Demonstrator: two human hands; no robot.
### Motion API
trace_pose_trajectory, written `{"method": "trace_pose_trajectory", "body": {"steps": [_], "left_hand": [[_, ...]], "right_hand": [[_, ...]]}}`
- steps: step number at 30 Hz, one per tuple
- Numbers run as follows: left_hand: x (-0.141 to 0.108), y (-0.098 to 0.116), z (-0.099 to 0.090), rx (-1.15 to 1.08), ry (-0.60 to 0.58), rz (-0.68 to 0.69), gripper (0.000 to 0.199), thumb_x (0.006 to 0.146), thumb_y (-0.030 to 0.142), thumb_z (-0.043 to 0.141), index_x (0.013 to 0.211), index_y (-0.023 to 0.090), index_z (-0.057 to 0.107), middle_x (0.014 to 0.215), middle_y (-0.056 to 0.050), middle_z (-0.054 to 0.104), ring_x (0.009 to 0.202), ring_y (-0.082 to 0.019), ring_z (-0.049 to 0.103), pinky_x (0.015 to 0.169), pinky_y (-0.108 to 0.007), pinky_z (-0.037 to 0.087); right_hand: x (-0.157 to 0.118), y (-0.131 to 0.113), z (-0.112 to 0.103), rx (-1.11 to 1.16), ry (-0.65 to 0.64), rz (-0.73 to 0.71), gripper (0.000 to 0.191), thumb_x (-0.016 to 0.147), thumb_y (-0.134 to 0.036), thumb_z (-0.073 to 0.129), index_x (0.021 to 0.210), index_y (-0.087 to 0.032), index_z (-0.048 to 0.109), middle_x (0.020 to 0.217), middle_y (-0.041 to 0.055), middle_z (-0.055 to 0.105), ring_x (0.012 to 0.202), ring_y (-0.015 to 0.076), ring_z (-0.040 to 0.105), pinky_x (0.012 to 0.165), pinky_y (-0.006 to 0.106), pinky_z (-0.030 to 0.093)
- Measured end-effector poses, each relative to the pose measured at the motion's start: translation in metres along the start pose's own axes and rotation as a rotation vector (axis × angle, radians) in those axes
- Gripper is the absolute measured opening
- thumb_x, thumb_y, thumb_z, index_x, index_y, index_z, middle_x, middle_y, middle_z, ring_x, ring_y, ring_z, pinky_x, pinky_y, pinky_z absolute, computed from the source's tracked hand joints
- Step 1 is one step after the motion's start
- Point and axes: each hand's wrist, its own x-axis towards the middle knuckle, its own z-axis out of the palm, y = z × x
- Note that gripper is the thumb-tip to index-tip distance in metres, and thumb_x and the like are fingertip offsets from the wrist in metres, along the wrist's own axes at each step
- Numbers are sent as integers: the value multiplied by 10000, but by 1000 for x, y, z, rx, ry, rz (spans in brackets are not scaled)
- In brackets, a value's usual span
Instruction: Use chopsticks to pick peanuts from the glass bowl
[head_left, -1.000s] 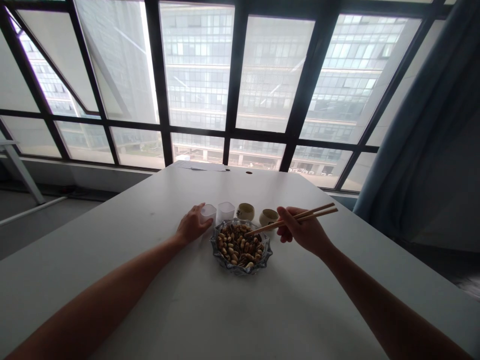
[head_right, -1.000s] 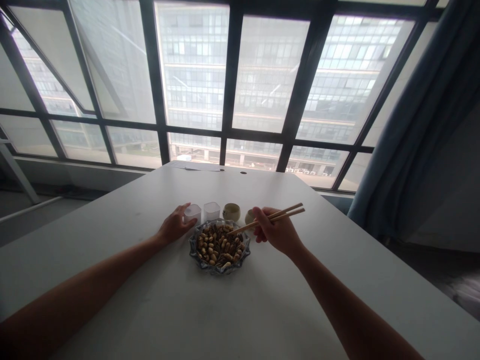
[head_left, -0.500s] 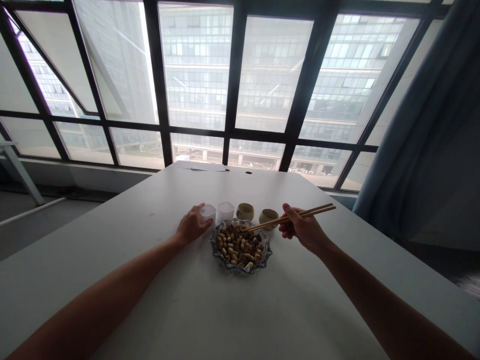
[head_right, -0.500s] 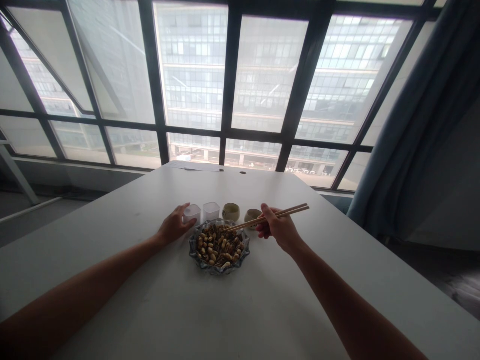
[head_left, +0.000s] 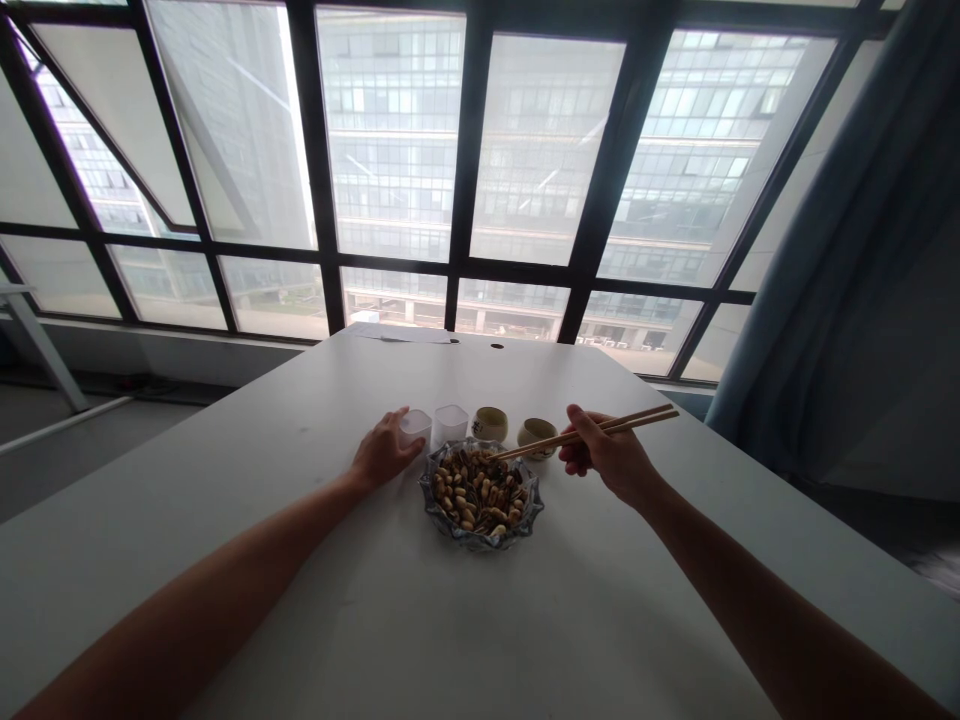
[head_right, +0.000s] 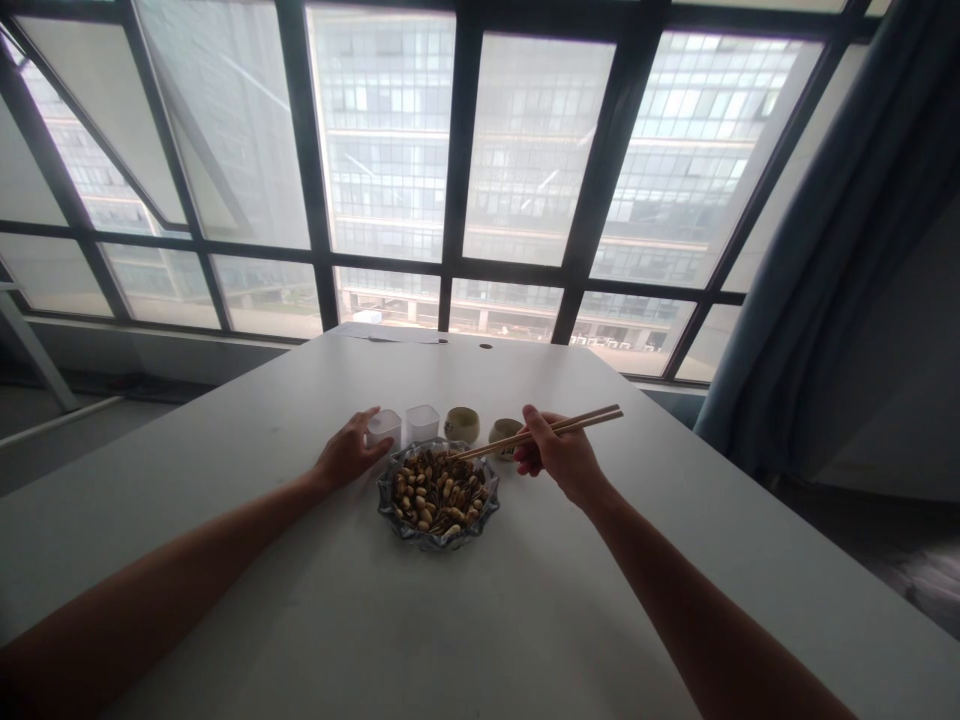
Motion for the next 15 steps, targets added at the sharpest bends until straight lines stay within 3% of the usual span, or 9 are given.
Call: {"method": "trace_pose_trajectory", "body": {"steps": [2,6,10,15], "left_hand": [[0,0,1,-2,5,-3,624,817,416,634,1369,158,496,1319,-156,604,1140,-298,626,969,-425,522],[0,0,1,-8,11,1,614,821,408,637,1363,158,497,1317,-153,602,1141,-297,622,972,-429,522],[0,2,0,-53,32,9,631,798,375,650,1361,146,479,1285,-162,603,1145,-307,611,982,-457,520],[0,4,-3,-160,151,164,713,704,115,589,1388,146,390,1298,-152,541,1220,-272,549,1062,-432,473]], "right_hand": [[-6,-7,-2,-135,-28,-172,535,790,-683,643,634,-173,609,493,46,653,362,140,593,332,221,451],[-17,-20,-4,-383,-224,-467,490,811,-643,645,577,-218,582,479,12,631,389,128,573,387,237,461],[-20,-22,-2,-413,-280,-486,462,806,-628,655,571,-239,572,459,-9,606,389,128,540,387,243,440],[-17,-21,-4,-401,-255,-521,454,837,-594,643,572,-231,577,473,0,619,375,119,531,385,244,438]]}}
